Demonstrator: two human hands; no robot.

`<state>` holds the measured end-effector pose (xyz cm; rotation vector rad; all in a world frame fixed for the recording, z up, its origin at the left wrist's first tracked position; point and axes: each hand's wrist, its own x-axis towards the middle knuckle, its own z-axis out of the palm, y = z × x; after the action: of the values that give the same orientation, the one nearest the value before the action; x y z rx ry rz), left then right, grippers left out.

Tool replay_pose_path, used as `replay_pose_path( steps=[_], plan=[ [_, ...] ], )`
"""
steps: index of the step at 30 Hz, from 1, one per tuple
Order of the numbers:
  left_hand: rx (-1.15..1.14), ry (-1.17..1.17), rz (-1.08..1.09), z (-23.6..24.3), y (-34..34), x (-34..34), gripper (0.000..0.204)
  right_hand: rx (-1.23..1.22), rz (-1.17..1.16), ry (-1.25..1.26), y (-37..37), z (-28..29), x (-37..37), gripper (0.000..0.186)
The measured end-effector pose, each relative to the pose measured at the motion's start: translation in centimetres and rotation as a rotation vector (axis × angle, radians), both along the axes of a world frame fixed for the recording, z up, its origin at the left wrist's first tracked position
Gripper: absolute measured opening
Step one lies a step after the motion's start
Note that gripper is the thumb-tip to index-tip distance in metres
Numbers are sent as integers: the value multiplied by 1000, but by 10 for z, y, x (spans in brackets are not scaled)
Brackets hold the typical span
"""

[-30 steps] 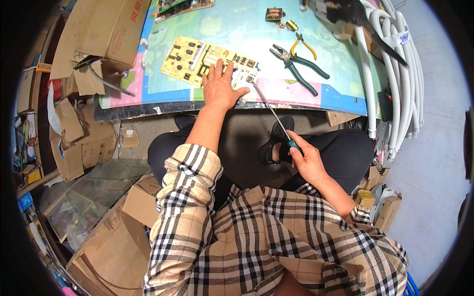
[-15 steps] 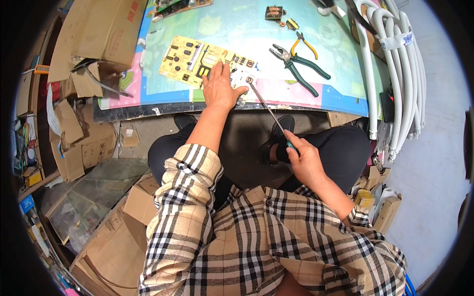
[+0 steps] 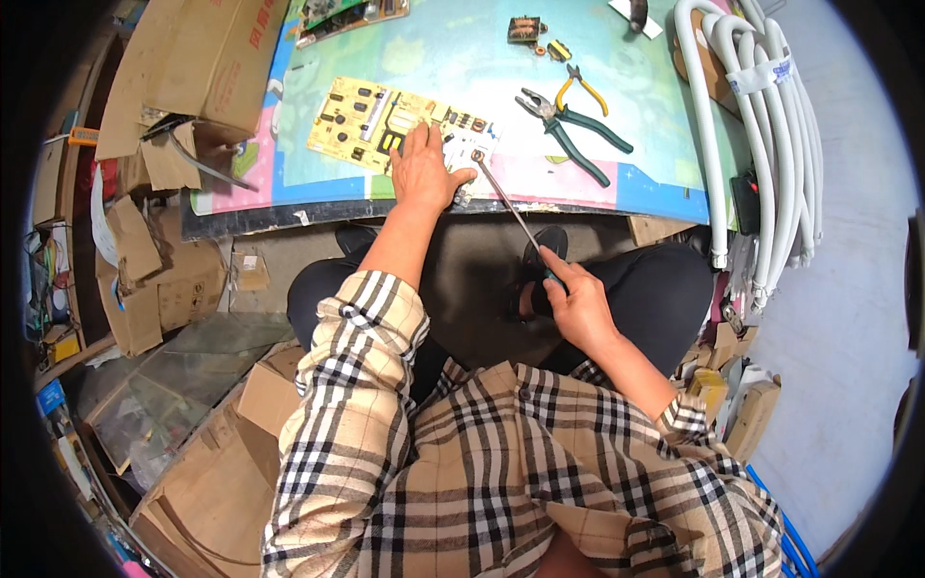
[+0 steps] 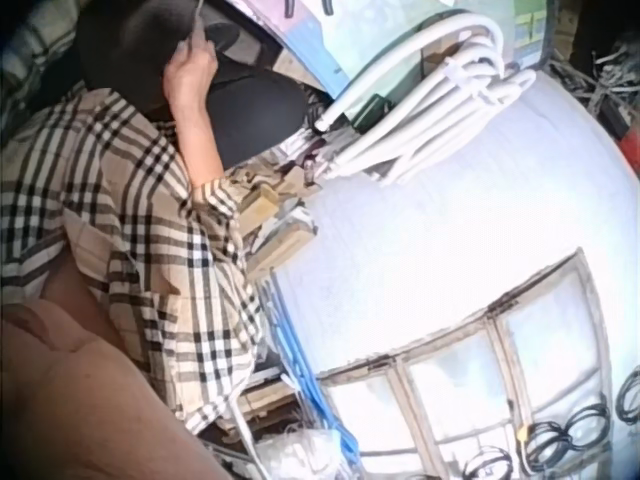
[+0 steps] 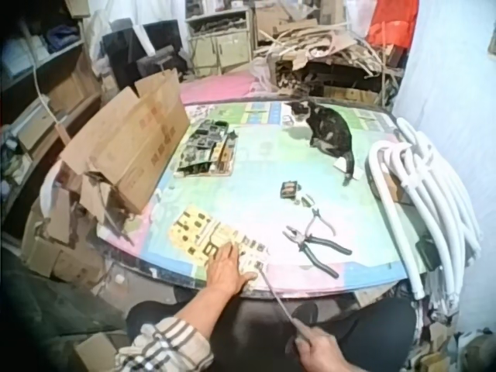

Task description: The person sits on the floor and uses a screwdriver and pliers to remove components from a circuit board. They place the removed parts on the table and continue disassembling the board.

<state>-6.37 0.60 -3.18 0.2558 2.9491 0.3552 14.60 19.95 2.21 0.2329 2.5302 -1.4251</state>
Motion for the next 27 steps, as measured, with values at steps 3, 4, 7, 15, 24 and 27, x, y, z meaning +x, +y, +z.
replay_pose_path(
  steps=[3, 4, 7, 15, 24, 27],
  plan=[
    [-6, -16, -1, 1, 2, 0, 91, 340, 80, 151, -3, 7, -2, 47],
    [-8, -20, 1, 2, 2, -1, 91, 403, 105, 134, -5, 7, -2, 48],
    [7, 20, 17, -3, 1, -2, 92, 542, 164, 124, -4, 6, -1, 49],
    [11, 7, 34, 1, 2, -4, 92, -645, -248, -367, -31, -43, 13, 31],
    [43, -47, 31, 5, 2, -6, 91, 392, 158, 325, 10, -35, -17, 30],
    [41, -3, 27, 4, 1, -5, 91, -484, -54, -552, 24, 22, -46, 25]
  ],
)
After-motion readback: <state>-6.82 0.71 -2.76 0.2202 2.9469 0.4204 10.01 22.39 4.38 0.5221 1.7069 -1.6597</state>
